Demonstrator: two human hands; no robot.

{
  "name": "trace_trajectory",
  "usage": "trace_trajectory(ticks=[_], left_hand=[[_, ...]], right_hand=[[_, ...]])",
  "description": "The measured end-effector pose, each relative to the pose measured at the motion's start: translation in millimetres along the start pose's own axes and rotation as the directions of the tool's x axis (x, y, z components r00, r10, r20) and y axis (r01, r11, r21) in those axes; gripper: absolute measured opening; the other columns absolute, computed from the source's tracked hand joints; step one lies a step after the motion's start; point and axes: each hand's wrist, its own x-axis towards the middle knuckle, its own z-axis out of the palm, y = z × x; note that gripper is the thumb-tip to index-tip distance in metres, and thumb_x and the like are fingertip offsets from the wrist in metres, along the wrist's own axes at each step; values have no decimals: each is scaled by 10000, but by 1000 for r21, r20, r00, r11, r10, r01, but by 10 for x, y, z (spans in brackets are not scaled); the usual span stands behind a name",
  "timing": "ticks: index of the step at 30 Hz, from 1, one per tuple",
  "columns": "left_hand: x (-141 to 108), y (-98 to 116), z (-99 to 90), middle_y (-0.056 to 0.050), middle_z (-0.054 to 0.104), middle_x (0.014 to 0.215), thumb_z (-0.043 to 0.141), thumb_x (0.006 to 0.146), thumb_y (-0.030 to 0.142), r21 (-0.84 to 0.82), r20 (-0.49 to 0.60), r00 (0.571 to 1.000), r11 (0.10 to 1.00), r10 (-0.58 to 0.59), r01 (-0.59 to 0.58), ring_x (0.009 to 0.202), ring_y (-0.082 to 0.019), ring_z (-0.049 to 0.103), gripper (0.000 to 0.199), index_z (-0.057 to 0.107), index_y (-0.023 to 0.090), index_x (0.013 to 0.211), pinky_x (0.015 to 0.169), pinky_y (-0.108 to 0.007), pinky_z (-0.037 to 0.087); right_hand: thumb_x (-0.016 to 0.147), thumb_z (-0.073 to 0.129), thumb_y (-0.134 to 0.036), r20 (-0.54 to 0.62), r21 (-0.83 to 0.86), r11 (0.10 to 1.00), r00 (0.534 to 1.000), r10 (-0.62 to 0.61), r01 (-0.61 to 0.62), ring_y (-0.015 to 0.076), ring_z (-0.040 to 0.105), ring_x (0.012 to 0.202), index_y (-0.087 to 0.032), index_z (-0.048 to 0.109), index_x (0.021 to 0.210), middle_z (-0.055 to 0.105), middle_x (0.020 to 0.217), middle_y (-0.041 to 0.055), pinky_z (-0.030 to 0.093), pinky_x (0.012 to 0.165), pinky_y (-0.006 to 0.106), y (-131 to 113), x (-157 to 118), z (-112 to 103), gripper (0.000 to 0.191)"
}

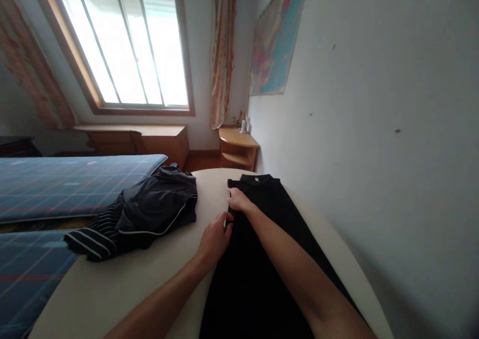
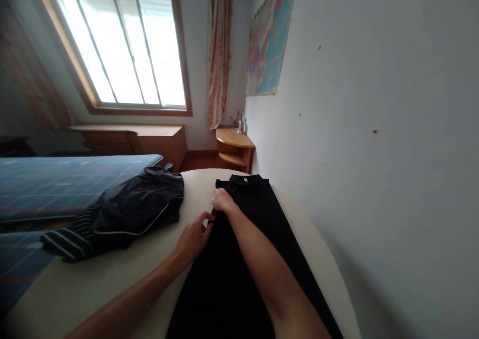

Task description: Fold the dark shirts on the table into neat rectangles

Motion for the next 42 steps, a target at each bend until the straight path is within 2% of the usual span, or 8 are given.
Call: trace_trajectory(ticks=[7, 15, 18, 21, 25, 28, 32, 42], left_hand=[[109, 262, 65, 88, 488, 547, 541, 888, 191, -290, 72, 994, 952, -79, 97, 480, -110, 448, 116, 598, 209, 987, 521, -213, 321], [186, 701, 428, 37, 583, 733, 566, 866, 168, -418, 127, 992, 907, 4, 50, 571, -105, 522, 118, 603, 195, 974, 573, -221, 409], [142, 719, 603, -19, 640, 925, 567, 857, 156, -362, 141, 987, 932, 73, -17, 671, -126, 591, 151, 609, 192, 997, 664, -259, 481], [43, 677, 710, -86, 636, 1177, 547, 856, 126, -182, 92, 974, 966, 205, -186, 1045, -209, 617, 236, 629, 177, 1071, 950, -345, 482], [-97, 610, 748, -144, 415, 1534, 540, 924, 278, 58, 187, 946, 958, 266, -281, 1447, -301, 315, 509, 496, 126, 1407, 1186, -452, 281], [-143, 582, 744, -147, 254, 1619, 468, 970, 433, 170, 300, 932, 949, 206, -264, 1504, -316, 183, 638, 366, 126, 1520, 1210, -488, 220], [-137, 557, 735, -143, 165, 1638, 392, 984, 530, 253, 346, 920, 927, 181, -278, 1513, -306, 126, 696, 324, 124, 1545, 1220, -477, 185], [92, 233, 594, -129, 158, 1641, 390, 965, 603, 282, 374, 901, 898, 221, -338, 1520, -271, 104, 743, 306, 149, 1548, 1219, -457, 166]], right_hand=[[845, 530, -151, -92, 112, 989, 992, -83, 93, 255, 413, 1410, -100, 518, 1430, 463, 1508, 132, 305, 1177, 322, 287, -4, -216, 587], [833, 495, -154, -146, 151, 984, 986, -75, 98, 250, 388, 1426, -10, 485, 1429, 439, 1509, 195, 261, 1201, 350, 739, -88, -469, 613], [813, 517, -134, -142, 153, 985, 988, -52, 74, 270, 388, 1425, 15, 479, 1424, 435, 1503, 226, 263, 1203, 372, 928, -170, -472, 630], [775, 560, -103, -135, 154, 986, 990, -42, 63, 289, 406, 1412, 7, 496, 1412, 431, 1501, 241, 294, 1190, 390, 1042, -271, -438, 650], [828, 551, -125, -170, 167, 980, 982, -78, 107, 216, 652, 1125, -91, 574, 1363, 398, 1533, 200, 461, 1054, 350, 1092, -436, -456, 536], [860, 532, -141, -194, 90, 975, 964, -185, 205, 169, 686, 949, -136, 686, 1199, 557, 1399, 152, 501, 974, 321, 1152, -607, -553, 372], [908, 528, -244, -86, -72, 953, 950, -300, 295, 234, 629, 1103, -187, 737, 1092, 714, 1133, 96, 442, 1045, 382, 1325, -855, -683, 284], [993, 363, -525, 76, -117, 974, 980, -185, 193, 304, 210, 1497, -237, 461, 1480, 346, 1588, 73, 151, 1202, 553, 1425, -1064, -491, 575]])
